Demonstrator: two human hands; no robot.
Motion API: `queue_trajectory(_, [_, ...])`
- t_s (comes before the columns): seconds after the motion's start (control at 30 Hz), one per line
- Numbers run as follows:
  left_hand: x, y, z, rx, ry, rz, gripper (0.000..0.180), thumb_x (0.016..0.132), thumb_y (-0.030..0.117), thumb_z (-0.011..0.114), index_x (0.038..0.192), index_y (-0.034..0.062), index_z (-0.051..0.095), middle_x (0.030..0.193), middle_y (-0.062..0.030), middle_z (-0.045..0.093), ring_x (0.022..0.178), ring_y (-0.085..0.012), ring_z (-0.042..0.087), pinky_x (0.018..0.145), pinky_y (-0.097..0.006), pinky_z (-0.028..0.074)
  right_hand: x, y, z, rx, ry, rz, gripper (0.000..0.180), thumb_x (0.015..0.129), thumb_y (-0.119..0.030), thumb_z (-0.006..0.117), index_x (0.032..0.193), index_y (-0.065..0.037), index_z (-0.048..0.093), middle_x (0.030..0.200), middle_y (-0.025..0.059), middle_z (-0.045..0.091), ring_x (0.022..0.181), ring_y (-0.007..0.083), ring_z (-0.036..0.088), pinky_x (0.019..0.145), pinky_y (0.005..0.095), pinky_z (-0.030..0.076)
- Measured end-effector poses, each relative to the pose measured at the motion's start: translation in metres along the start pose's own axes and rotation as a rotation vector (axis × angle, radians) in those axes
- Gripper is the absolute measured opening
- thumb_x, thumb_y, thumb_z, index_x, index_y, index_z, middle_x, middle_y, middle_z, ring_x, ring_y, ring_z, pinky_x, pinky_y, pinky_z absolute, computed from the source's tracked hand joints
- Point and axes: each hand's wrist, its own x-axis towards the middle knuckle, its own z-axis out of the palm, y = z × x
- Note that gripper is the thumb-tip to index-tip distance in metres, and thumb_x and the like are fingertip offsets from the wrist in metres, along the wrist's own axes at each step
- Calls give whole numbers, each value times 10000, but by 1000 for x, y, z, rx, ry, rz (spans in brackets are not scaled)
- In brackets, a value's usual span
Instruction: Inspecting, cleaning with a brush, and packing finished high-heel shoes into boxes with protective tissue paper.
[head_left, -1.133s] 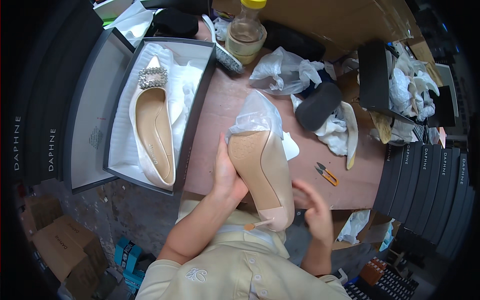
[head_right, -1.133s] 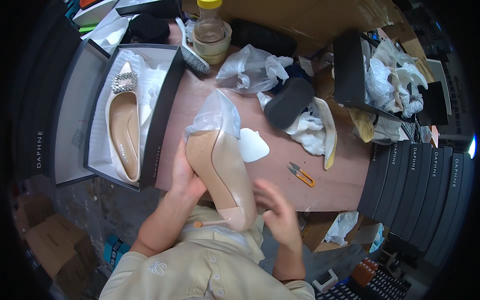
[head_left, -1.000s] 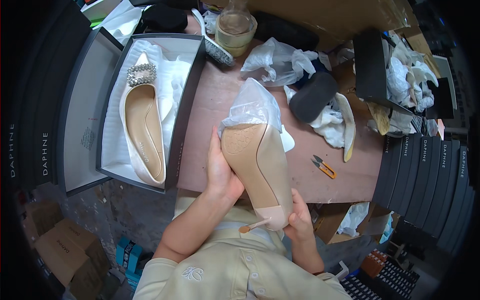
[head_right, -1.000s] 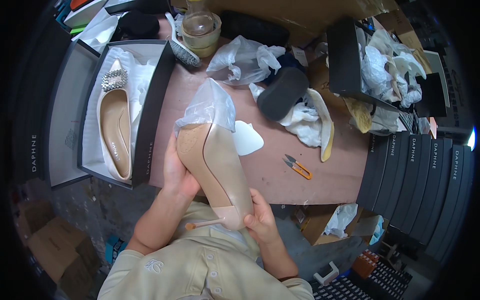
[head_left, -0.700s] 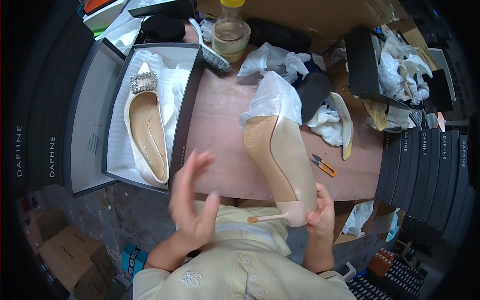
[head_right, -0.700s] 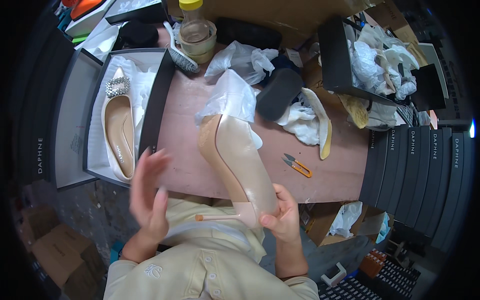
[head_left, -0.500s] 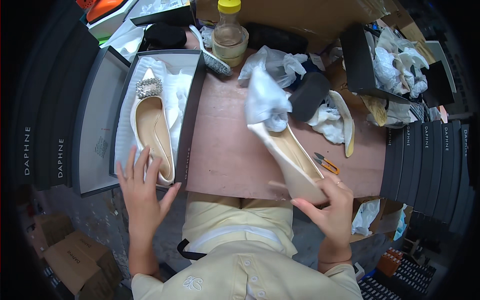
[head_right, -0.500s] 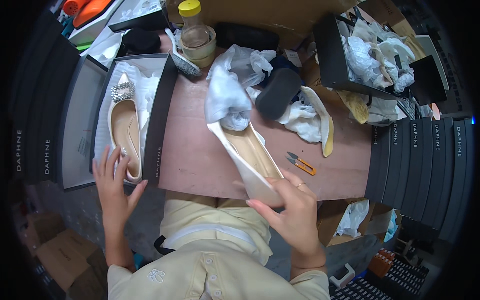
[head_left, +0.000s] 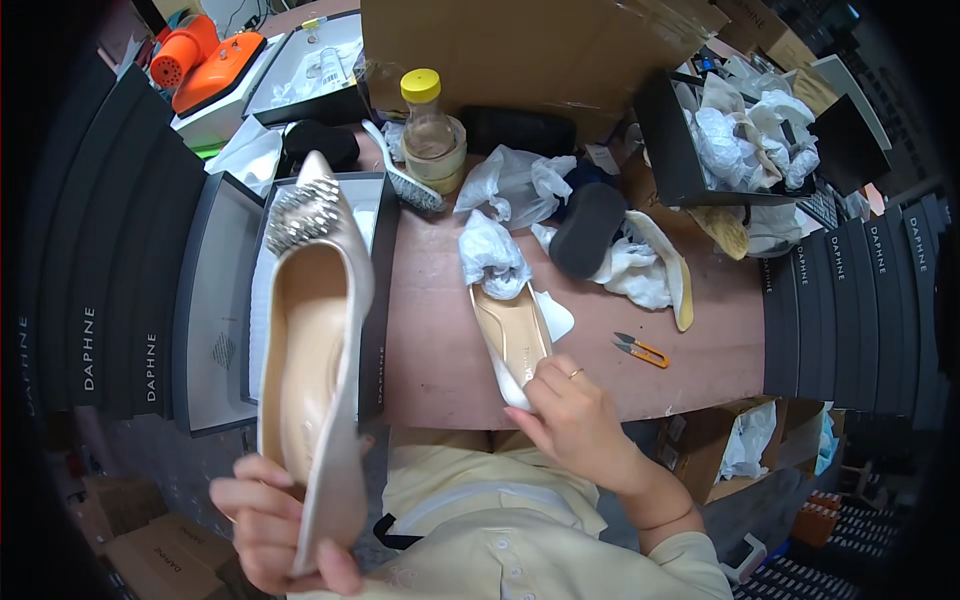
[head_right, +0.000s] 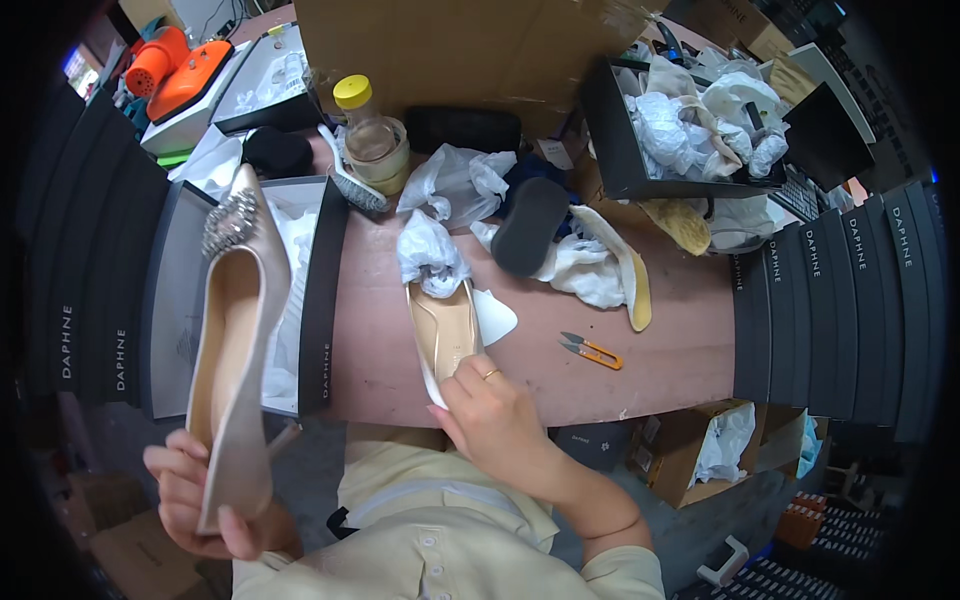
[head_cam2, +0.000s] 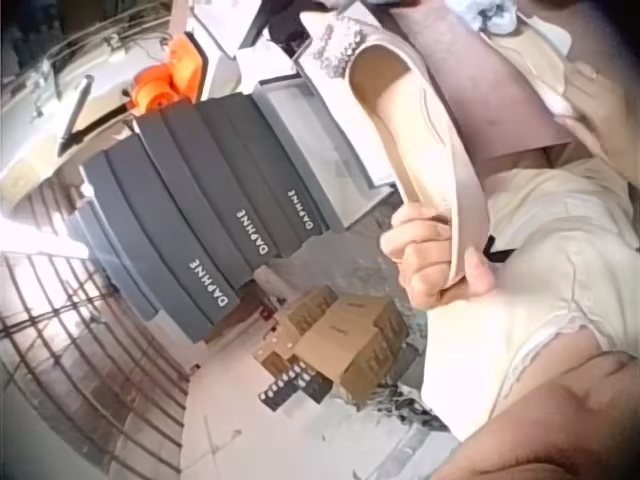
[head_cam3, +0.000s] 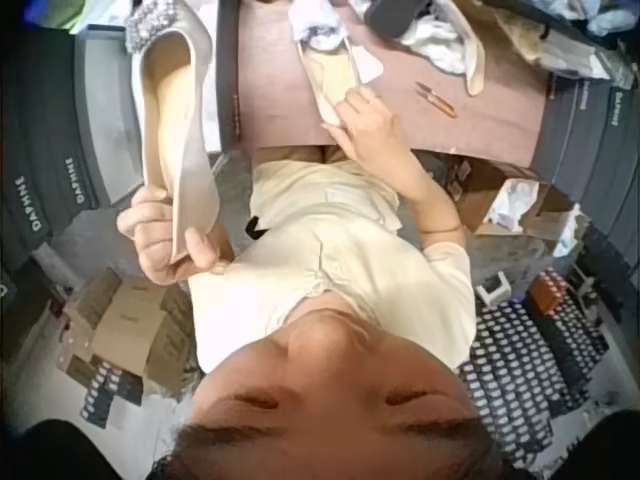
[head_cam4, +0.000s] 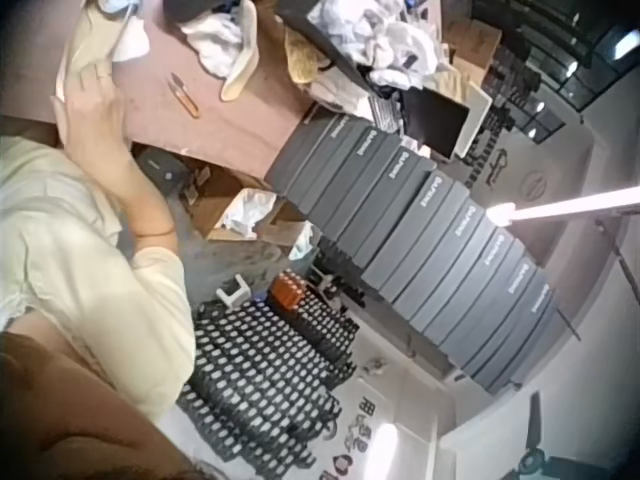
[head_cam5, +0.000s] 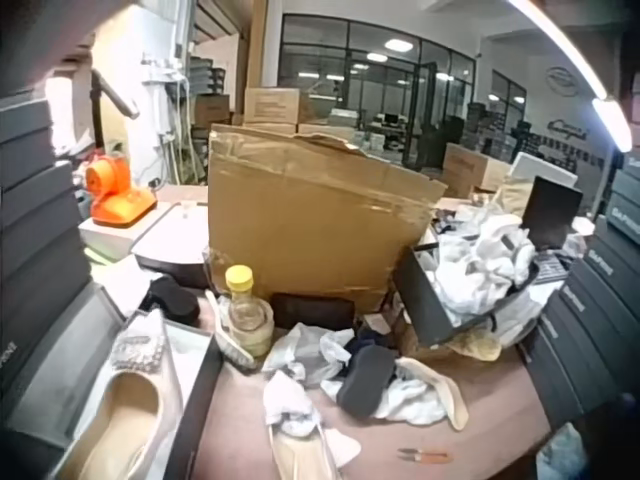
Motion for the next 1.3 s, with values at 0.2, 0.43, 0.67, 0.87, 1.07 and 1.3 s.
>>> queue_trajectory(0.2, [-31,-14,55,-19,-403,-72,217,573,-17,594,617,65,398,582,-42,418,547,-222,409,510,-342,353,3,54,-20,458,260,371,268,781,-182,674,990,-34,594,1010,143,567,945,290,547,783,388,451])
queue_trajectory(0.43, [-91,-43,78,10,-468,-56,232,542,-7,624,620,61,416,628,-60,486,564,-240,458,519,-332,385,19,97,55,-104,237,440,368,663,-162,758,931,-28,544,936,130,538,878,292,566,745,391,453])
queue_trajectory(0.67, [-100,-61,54,6,-458,-202,401,618,129,641,963,10,475,1004,-214,531,864,-320,530,745,-387,451,22,101,63,4,287,498,334,657,-178,775,843,-43,533,902,113,525,852,309,546,725,383,448])
queue_trajectory(0.87, [-54,-60,21,250,-452,-41,344,622,110,675,935,38,552,1046,-175,548,940,-339,555,795,-431,463,4,142,32,303,451,608,227,714,-82,699,882,-5,568,800,127,570,756,317,561,709,366,449])
queue_trajectory(1.07, [22,-117,-13,502,-503,-310,364,716,-28,614,1075,-1,564,1124,-168,533,1004,-296,551,853,-351,437,21,73,-25,-230,542,317,315,730,-63,669,1021,7,571,1039,163,544,964,338,529,848,405,421])
queue_trajectory(1.3, [6,-187,3,688,-1046,-577,469,721,3,616,1163,16,461,1081,-197,496,899,-376,569,760,-436,471,117,60,-39,-78,383,-98,261,714,-68,666,952,-2,580,958,157,586,914,338,531,804,382,426])
